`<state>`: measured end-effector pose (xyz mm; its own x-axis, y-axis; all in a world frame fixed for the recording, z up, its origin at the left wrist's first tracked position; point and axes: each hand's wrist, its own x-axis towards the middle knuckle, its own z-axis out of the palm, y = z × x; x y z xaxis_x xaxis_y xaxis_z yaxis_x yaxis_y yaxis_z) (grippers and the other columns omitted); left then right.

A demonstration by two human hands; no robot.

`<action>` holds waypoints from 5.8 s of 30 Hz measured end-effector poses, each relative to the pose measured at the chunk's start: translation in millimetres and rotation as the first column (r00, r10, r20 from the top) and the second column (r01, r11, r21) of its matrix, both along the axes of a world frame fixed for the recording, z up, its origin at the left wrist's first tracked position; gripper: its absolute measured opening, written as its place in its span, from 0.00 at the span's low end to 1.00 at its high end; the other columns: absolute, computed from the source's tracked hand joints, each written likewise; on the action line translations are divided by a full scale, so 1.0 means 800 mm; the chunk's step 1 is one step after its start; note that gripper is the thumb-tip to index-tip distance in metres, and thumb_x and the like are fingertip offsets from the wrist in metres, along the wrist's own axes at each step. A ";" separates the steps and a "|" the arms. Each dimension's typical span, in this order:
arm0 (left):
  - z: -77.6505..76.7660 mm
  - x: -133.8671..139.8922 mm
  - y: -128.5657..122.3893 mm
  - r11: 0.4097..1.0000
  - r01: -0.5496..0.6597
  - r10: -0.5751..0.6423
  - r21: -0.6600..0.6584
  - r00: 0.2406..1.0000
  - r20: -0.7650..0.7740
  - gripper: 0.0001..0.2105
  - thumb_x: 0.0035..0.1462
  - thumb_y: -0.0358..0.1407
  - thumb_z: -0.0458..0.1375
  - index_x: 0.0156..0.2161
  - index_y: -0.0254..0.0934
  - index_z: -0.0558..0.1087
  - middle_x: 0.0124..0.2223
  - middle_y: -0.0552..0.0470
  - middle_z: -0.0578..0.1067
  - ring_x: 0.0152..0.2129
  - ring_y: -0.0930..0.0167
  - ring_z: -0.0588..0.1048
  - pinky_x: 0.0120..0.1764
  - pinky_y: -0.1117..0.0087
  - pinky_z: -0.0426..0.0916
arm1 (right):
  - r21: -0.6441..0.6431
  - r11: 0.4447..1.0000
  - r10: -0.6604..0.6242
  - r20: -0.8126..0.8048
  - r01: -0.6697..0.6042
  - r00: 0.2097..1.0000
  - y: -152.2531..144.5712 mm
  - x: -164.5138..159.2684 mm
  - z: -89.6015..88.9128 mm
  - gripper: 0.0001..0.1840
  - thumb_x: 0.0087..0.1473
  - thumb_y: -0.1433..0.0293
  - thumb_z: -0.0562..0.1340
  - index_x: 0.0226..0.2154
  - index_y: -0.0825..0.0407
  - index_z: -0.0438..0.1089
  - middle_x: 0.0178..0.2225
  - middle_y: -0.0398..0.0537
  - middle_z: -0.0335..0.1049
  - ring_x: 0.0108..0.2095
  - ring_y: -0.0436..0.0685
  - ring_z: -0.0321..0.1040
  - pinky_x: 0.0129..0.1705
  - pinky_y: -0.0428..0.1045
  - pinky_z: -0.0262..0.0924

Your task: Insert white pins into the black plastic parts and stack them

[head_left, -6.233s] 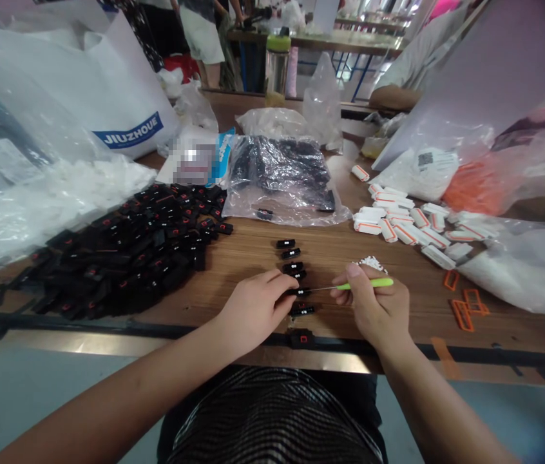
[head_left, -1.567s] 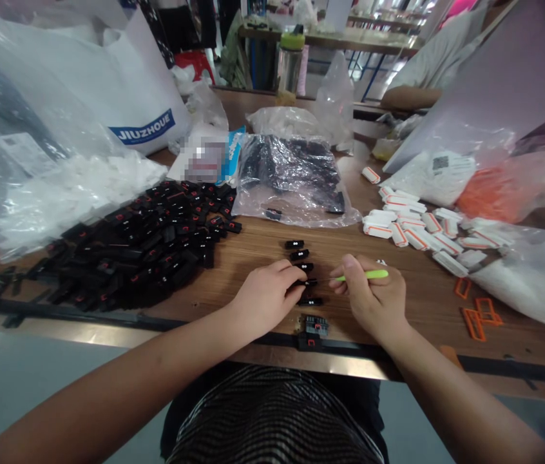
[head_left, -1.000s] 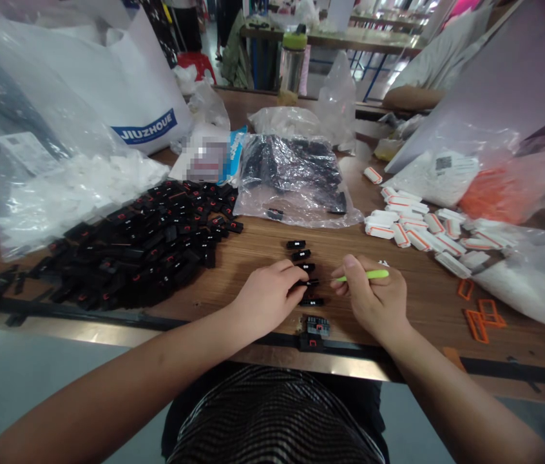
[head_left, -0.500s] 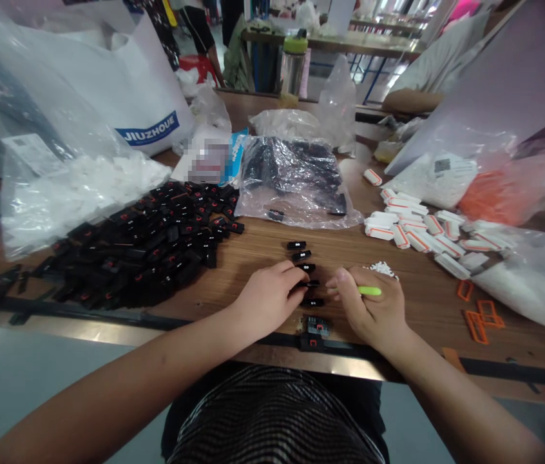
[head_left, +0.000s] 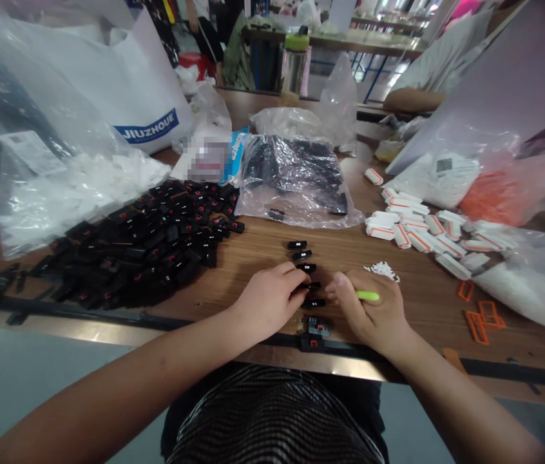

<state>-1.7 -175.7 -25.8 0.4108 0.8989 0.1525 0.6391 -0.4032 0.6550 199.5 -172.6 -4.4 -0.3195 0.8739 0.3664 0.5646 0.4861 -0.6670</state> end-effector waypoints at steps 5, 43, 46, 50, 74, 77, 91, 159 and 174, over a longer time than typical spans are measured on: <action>0.000 0.000 -0.001 1.000 -0.001 0.001 0.011 1.000 0.026 0.05 0.61 0.29 0.60 0.42 0.36 0.76 0.41 0.50 0.77 0.32 0.70 0.76 0.38 0.66 0.73 | 0.007 0.999 -0.032 -0.056 0.032 0.998 0.001 0.003 0.001 0.20 0.64 0.62 0.58 0.24 0.50 0.73 0.21 0.46 0.74 0.22 0.51 0.71 0.26 0.47 0.66; -0.002 0.000 0.000 0.998 0.034 -0.031 0.061 0.998 -0.049 0.07 0.62 0.31 0.60 0.44 0.35 0.77 0.41 0.49 0.78 0.35 0.67 0.77 0.42 0.64 0.74 | -0.327 0.932 -0.237 -0.216 0.158 0.947 0.021 0.008 -0.002 0.26 0.60 0.51 0.60 0.22 0.52 0.75 0.14 0.43 0.67 0.14 0.48 0.63 0.17 0.43 0.59; 0.000 0.000 -0.004 0.997 0.063 -0.062 0.051 0.998 -0.025 0.06 0.61 0.30 0.60 0.43 0.35 0.77 0.41 0.49 0.78 0.36 0.68 0.77 0.43 0.65 0.74 | -0.374 0.913 -0.299 -0.342 0.163 0.891 0.025 0.012 0.001 0.25 0.58 0.51 0.61 0.22 0.52 0.74 0.15 0.43 0.67 0.14 0.48 0.63 0.16 0.43 0.57; 0.014 -0.006 -0.008 0.997 0.062 -0.064 0.041 0.997 0.041 0.09 0.60 0.32 0.61 0.46 0.36 0.77 0.43 0.48 0.77 0.31 0.71 0.76 0.39 0.67 0.74 | -0.402 0.898 -0.357 -0.429 0.178 0.830 0.033 0.016 0.000 0.22 0.55 0.52 0.65 0.24 0.53 0.75 0.17 0.45 0.71 0.15 0.48 0.64 0.16 0.43 0.58; 0.001 -0.003 0.024 0.992 0.000 0.025 0.126 0.979 -0.200 0.06 0.65 0.34 0.57 0.43 0.36 0.76 0.43 0.48 0.75 0.39 0.65 0.77 0.42 0.61 0.74 | -0.389 0.907 -0.314 -0.371 0.161 0.874 0.034 0.000 -0.008 0.27 0.55 0.47 0.62 0.25 0.55 0.74 0.16 0.45 0.69 0.15 0.47 0.64 0.17 0.42 0.58; 0.001 -0.002 0.024 0.993 -0.009 0.032 0.117 0.980 -0.197 0.07 0.65 0.34 0.57 0.43 0.36 0.76 0.43 0.48 0.75 0.39 0.65 0.77 0.43 0.61 0.74 | -0.372 0.914 -0.299 -0.353 0.160 0.887 0.033 0.000 -0.009 0.27 0.57 0.48 0.62 0.25 0.55 0.74 0.16 0.45 0.70 0.15 0.47 0.64 0.17 0.42 0.59; -0.001 -0.002 0.025 0.993 -0.004 0.024 0.115 0.985 -0.172 0.07 0.65 0.34 0.57 0.43 0.36 0.77 0.42 0.48 0.75 0.39 0.65 0.77 0.44 0.61 0.73 | -0.346 0.920 -0.300 -0.325 0.182 0.897 0.034 0.000 -0.013 0.25 0.60 0.52 0.60 0.26 0.55 0.74 0.16 0.44 0.70 0.15 0.48 0.64 0.18 0.43 0.60; -0.006 -0.003 0.026 0.996 -0.005 0.015 0.091 0.994 -0.106 0.06 0.64 0.33 0.58 0.42 0.36 0.76 0.39 0.48 0.77 0.35 0.66 0.77 0.41 0.61 0.73 | -0.097 0.978 -0.201 -0.197 0.185 0.960 0.020 -0.010 -0.004 0.21 0.64 0.62 0.57 0.24 0.53 0.73 0.18 0.43 0.73 0.17 0.47 0.69 0.21 0.43 0.63; 0.000 -0.004 0.025 0.998 0.000 0.006 0.059 0.996 -0.088 0.05 0.63 0.33 0.58 0.42 0.35 0.76 0.41 0.48 0.77 0.37 0.65 0.77 0.43 0.61 0.73 | -0.031 0.999 -0.045 -0.035 0.044 0.998 0.020 -0.004 -0.012 0.17 0.65 0.64 0.57 0.27 0.52 0.73 0.22 0.43 0.73 0.21 0.49 0.70 0.25 0.46 0.64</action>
